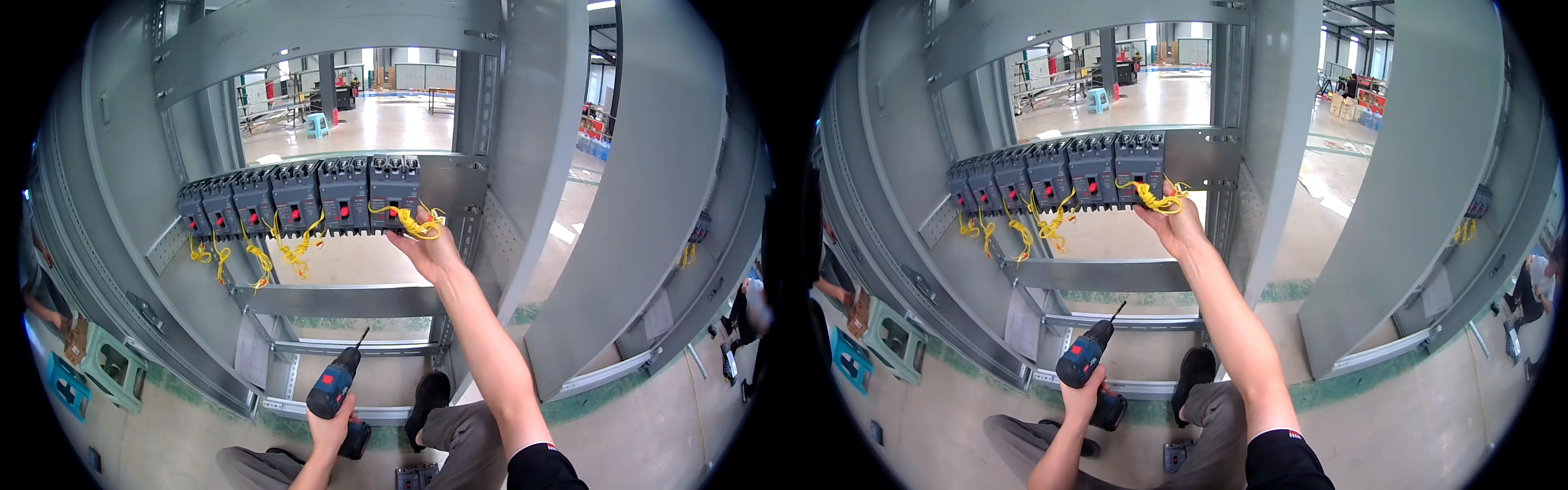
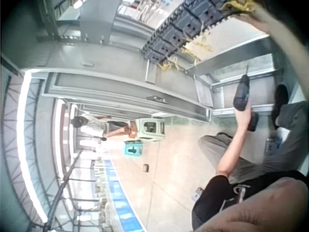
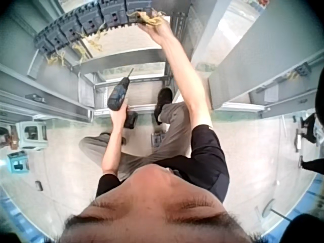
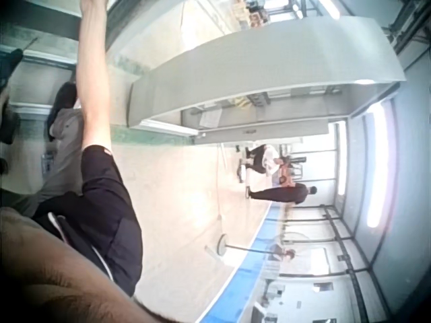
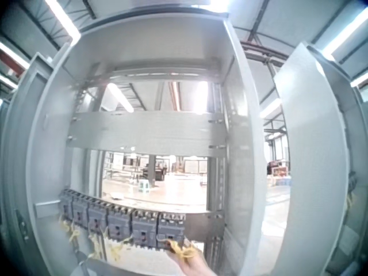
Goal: The person uses a cordless drill to mount multiple grey electrical components onto a metal rack inside a large industrial cabinet. They repeatedly pick up components, align them with the rack, and secure them with screws. The person also briefly handles a paper document on the floor.
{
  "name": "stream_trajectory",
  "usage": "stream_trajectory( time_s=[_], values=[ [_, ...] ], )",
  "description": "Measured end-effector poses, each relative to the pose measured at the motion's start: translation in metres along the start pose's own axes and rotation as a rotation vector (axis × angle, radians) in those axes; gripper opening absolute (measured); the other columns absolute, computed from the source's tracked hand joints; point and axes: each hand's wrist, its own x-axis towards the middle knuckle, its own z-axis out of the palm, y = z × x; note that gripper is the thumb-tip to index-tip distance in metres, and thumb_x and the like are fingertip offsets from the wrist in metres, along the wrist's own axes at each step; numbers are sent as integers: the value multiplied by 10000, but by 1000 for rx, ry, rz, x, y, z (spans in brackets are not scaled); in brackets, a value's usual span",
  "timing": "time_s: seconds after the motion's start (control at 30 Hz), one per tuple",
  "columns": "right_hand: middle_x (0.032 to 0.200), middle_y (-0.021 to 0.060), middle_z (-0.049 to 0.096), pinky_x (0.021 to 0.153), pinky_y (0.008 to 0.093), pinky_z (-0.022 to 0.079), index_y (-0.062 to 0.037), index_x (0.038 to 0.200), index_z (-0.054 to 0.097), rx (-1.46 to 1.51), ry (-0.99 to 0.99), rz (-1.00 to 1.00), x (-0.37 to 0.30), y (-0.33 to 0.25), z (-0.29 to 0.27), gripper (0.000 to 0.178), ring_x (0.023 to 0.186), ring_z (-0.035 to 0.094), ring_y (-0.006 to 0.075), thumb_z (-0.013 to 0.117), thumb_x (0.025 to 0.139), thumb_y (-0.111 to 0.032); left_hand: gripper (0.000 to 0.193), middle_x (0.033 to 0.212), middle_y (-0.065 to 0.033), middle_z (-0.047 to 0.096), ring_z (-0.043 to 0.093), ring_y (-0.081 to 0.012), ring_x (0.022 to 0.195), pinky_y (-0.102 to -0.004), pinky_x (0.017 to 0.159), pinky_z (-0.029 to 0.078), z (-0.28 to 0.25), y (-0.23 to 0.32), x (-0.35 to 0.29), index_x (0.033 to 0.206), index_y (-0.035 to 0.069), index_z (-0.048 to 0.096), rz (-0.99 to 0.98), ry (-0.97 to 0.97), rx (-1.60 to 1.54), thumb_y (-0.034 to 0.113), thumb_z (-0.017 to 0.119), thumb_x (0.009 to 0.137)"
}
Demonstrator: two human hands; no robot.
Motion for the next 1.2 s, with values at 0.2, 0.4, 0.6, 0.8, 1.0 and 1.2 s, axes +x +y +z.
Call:
stream_trajectory(
  time_s=[0.2, 0.4, 0.6, 0.8, 1.0, 1.2],
  values=[
    [1204, 109, 573, 970, 459, 435, -157, 1261, 529, 47, 64, 225, 20, -7, -26, 491, 1115, 541, 262, 614, 910, -489, 98, 705, -19, 628, 614, -102, 601, -279, 559, 507, 30, 55, -3, 847, -4, 623, 238, -30, -23, 27, 716, 836],
    [1329, 160, 454, 1088, 549, 328, -116, 1297, 489, 327, -104, 223, 23, 5, -12, 630, 1260, 414, 340, 668, 855, -528, 126, 604, -41, 609, 589, -146, 505, -289, 518, 461, 51, 74, 20, 721, 22, 638, 771, 38, 291, 34, 753, 773],
    [1221, 135, 539, 939, 514, 422, -117, 1198, 553, 356, -94, 153, 28, 2, -8, 539, 1137, 501, 303, 682, 853, -511, 105, 620, -21, 607, 581, -117, 542, -263, 547, 456, 77, 102, 34, 761, -1, 650, 940, -11, 436, 36, 739, 802],
    [1233, 127, 537, 925, 557, 421, -142, 1212, 550, 398, -79, 218, 32, 0, -13, 496, 1132, 509, 302, 666, 874, -486, 101, 602, -16, 601, 564, -116, 521, -261, 530, 443, 77, 96, 30, 756, 3, 650, 895, -2, 454, 31, 737, 800],
    [1276, 135, 517, 958, 582, 415, -140, 1222, 544, 383, -84, 222, 30, 2, -12, 520, 1150, 510, 329, 650, 878, -515, 105, 649, -69, 630, 592, -218, 499, -306, 498, 456, 79, 91, 33, 729, 23, 649, 1006, 14, 507, 7, 752, 733],
    [1212, 131, 549, 996, 566, 372, -133, 1177, 560, 366, 0, 184, 29, 4, -4, 519, 1139, 509, 320, 630, 881, -553, 112, 684, -82, 636, 600, -248, 534, -309, 532, 472, 94, 143, 49, 814, 19, 660, 1121, 8, 475, -6, 736, 736]
  ],
)
